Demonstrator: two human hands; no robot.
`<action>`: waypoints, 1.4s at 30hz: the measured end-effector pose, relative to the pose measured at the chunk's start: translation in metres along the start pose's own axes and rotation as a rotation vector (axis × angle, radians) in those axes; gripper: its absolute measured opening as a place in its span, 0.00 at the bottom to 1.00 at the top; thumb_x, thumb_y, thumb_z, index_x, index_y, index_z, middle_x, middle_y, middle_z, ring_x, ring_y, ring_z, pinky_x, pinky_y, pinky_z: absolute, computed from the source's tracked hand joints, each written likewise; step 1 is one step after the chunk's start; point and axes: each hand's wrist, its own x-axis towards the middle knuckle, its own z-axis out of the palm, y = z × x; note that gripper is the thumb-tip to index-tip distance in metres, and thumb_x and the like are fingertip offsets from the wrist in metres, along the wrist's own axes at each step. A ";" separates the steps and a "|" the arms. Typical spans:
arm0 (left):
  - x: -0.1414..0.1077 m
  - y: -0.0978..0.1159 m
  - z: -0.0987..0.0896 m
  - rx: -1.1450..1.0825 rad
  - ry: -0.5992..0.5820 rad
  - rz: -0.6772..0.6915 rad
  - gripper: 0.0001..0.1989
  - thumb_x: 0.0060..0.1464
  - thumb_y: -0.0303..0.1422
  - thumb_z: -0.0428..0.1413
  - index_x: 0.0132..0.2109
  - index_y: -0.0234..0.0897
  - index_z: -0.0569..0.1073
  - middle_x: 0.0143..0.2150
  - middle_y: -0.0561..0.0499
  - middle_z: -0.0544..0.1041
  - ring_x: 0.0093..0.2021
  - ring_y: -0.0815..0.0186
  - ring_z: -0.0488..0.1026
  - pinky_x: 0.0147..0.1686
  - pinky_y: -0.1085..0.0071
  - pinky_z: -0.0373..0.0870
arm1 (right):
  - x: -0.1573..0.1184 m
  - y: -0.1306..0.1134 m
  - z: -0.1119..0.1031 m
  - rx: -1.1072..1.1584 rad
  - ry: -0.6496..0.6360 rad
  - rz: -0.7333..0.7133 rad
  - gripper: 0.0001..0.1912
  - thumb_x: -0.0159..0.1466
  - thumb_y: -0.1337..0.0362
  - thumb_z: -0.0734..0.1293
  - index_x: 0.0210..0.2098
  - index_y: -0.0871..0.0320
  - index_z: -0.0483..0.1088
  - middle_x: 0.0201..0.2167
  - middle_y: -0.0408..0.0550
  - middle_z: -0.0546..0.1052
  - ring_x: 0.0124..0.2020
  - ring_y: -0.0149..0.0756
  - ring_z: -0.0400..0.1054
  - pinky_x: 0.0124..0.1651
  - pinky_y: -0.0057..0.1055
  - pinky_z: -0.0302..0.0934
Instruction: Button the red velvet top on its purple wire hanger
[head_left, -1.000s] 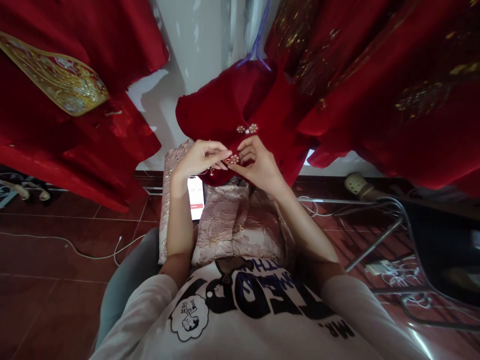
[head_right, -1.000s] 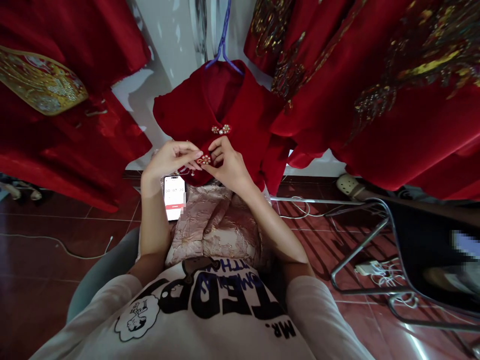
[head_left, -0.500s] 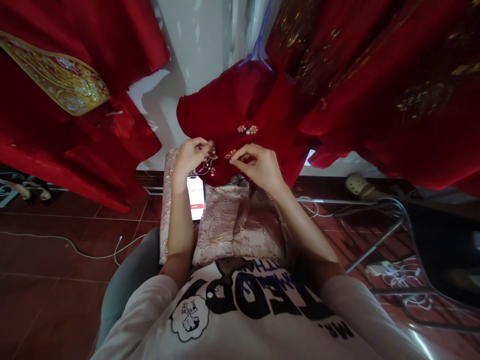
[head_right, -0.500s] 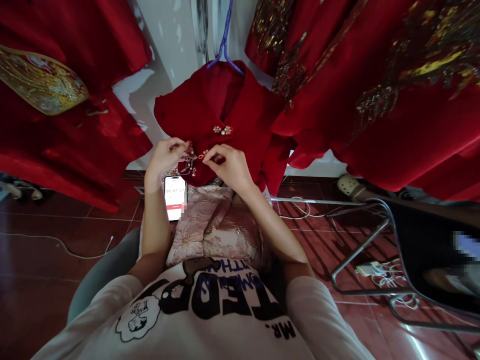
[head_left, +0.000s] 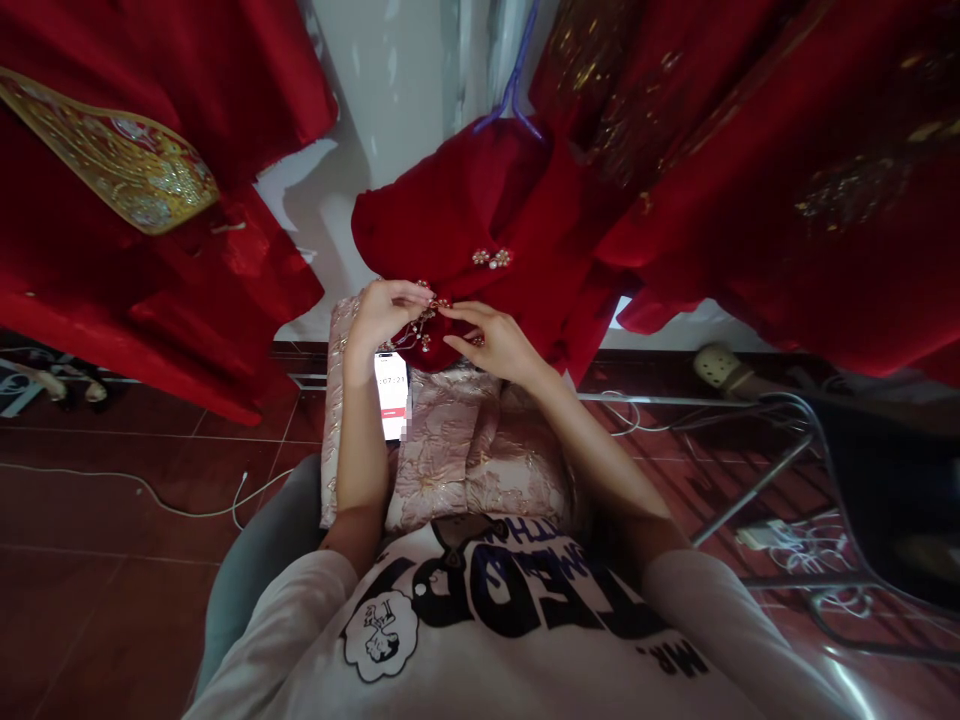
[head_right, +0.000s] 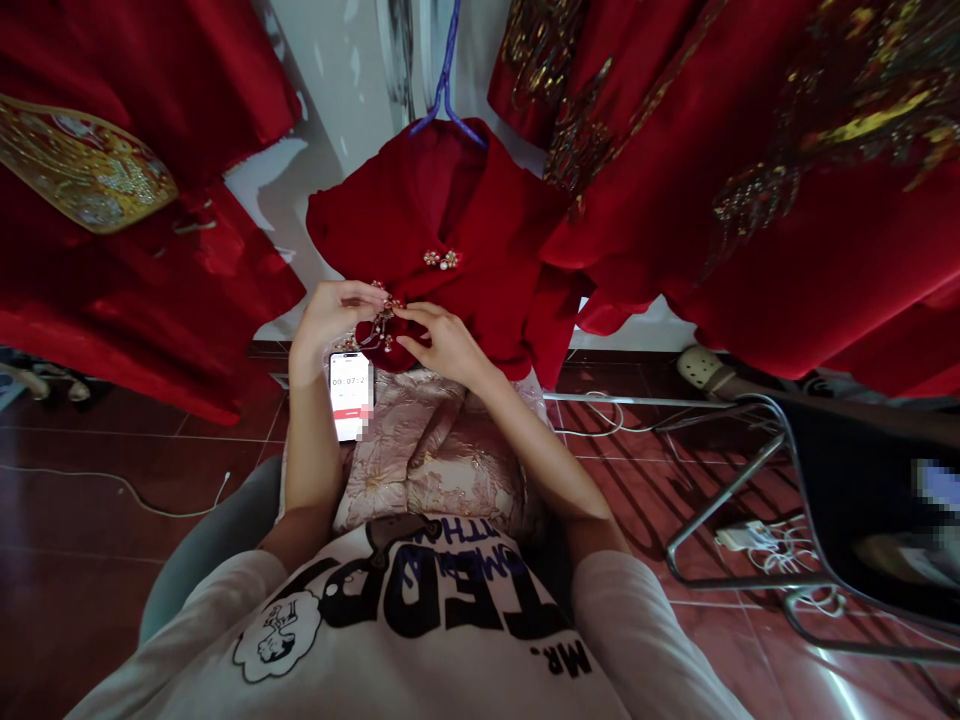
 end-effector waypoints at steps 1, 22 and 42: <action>0.000 0.001 0.000 0.002 -0.004 -0.001 0.14 0.50 0.18 0.60 0.42 0.32 0.85 0.41 0.45 0.87 0.43 0.63 0.84 0.52 0.66 0.82 | 0.000 0.002 0.002 -0.010 -0.004 -0.014 0.23 0.68 0.63 0.70 0.63 0.55 0.76 0.64 0.53 0.76 0.61 0.46 0.74 0.60 0.49 0.77; 0.000 -0.003 0.002 0.093 0.087 0.072 0.06 0.52 0.24 0.66 0.39 0.33 0.85 0.40 0.45 0.87 0.40 0.62 0.84 0.47 0.67 0.80 | 0.000 0.010 0.013 -0.102 -0.012 -0.036 0.30 0.72 0.55 0.68 0.71 0.53 0.68 0.71 0.54 0.70 0.71 0.50 0.64 0.71 0.56 0.64; 0.006 -0.023 0.002 0.275 -0.499 -0.292 0.08 0.39 0.23 0.63 0.27 0.41 0.84 0.23 0.54 0.81 0.20 0.70 0.74 0.18 0.80 0.66 | -0.005 0.034 -0.024 -0.335 -0.184 0.273 0.12 0.60 0.67 0.76 0.43 0.61 0.77 0.39 0.56 0.82 0.39 0.45 0.78 0.50 0.43 0.73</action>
